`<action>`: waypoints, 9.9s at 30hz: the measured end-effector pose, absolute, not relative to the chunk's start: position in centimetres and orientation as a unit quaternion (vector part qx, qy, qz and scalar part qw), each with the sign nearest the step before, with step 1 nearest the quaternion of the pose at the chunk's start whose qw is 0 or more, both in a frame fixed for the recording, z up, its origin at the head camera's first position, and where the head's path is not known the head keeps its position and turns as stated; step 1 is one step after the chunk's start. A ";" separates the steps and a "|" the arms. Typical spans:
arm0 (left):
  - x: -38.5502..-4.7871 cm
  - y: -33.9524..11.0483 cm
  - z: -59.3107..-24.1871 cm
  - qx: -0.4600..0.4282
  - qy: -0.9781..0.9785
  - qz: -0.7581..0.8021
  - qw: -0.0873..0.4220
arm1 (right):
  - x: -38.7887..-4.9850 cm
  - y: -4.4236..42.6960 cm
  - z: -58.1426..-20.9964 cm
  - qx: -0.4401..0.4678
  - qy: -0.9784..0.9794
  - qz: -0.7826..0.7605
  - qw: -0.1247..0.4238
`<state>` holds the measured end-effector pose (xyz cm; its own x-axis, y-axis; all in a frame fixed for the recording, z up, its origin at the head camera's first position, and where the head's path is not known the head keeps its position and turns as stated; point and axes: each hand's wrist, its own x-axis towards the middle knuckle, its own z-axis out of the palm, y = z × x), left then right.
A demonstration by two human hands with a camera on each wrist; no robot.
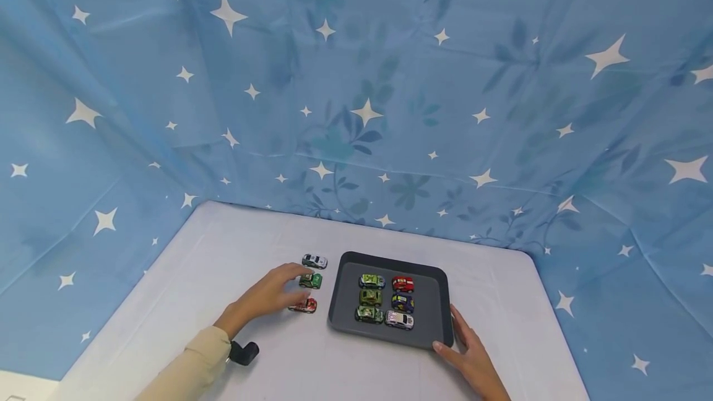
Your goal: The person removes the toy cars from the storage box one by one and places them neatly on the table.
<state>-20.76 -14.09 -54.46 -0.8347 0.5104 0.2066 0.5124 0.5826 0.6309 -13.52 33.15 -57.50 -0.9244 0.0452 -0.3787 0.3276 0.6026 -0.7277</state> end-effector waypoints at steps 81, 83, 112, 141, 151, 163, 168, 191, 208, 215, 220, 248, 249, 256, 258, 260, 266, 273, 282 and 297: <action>-28.5 6.2 -51.8 -0.372 -0.858 -0.335 -0.110 | -13.9 33.3 -57.3 0.114 0.881 -0.424 0.174; -28.5 6.5 -51.9 -0.372 -0.860 -0.332 -0.112 | -13.9 33.3 -57.3 0.113 0.881 -0.426 0.173; -28.3 9.0 -54.1 -0.336 -0.908 -0.226 -0.110 | -13.6 33.1 -57.5 0.108 0.882 -0.431 0.157; -28.6 9.1 -54.5 -0.354 -0.913 -0.189 -0.072 | -13.3 33.4 -57.3 0.103 0.864 -0.470 0.148; -28.6 9.6 -54.7 -0.357 -0.915 -0.181 -0.061 | -13.1 33.5 -57.5 0.093 0.862 -0.478 0.143; -28.6 8.9 -54.1 -0.359 -0.905 -0.221 -0.056 | -13.3 33.5 -57.3 0.088 0.867 -0.471 0.139; -28.8 8.3 -53.4 -0.363 -0.896 -0.248 -0.063 | -13.2 33.6 -57.3 0.083 0.865 -0.475 0.139; -29.4 4.6 -51.3 -0.369 -0.876 -0.303 -0.067 | -13.1 33.6 -57.4 0.087 0.865 -0.474 0.140; -30.6 1.1 -50.7 -0.364 -0.877 -0.307 -0.059 | -12.9 33.5 -57.4 0.083 0.860 -0.483 0.141; -31.1 -1.1 -50.6 -0.348 -0.885 -0.304 -0.055 | -13.0 33.5 -57.3 0.087 0.859 -0.483 0.144; -31.3 -2.8 -50.5 -0.336 -0.888 -0.307 -0.056 | -13.1 33.5 -57.3 0.091 0.863 -0.474 0.147; -32.0 -11.7 -51.7 -0.298 -0.893 -0.332 -0.061 | -13.0 33.7 -57.4 0.087 0.859 -0.482 0.149; -32.0 -12.1 -51.7 -0.295 -0.894 -0.330 -0.062 | -13.0 33.7 -57.5 0.088 0.859 -0.481 0.151; -32.0 -14.3 -52.1 -0.285 -0.898 -0.329 -0.058 | -13.1 33.7 -57.5 0.090 0.862 -0.476 0.150; -32.0 -14.9 -52.2 -0.280 -0.901 -0.326 -0.060 | -13.1 33.7 -57.5 0.089 0.862 -0.476 0.149; -31.9 -15.5 -52.4 -0.279 -0.903 -0.322 -0.056 | -13.0 33.7 -57.3 0.087 0.862 -0.476 0.149; -31.5 -17.2 -52.8 -0.271 -0.906 -0.319 -0.057 | -12.9 33.5 -57.0 0.083 0.865 -0.471 0.150; -30.9 -19.0 -53.7 -0.259 -0.910 -0.318 -0.064 | -12.9 33.5 -57.2 0.084 0.864 -0.473 0.151; -30.5 -19.9 -54.6 -0.254 -0.908 -0.324 -0.073 | -13.1 33.5 -57.4 0.081 0.870 -0.465 0.144; -30.0 -19.9 -55.3 -0.250 -0.908 -0.327 -0.074 | -13.1 33.5 -57.5 0.085 0.868 -0.466 0.147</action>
<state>-30.02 -19.87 -55.32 -0.8644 0.5021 0.0279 0.4046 0.6616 0.6313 -13.15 33.52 -57.47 -0.9426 0.0105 -0.3336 0.2839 0.5510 -0.7847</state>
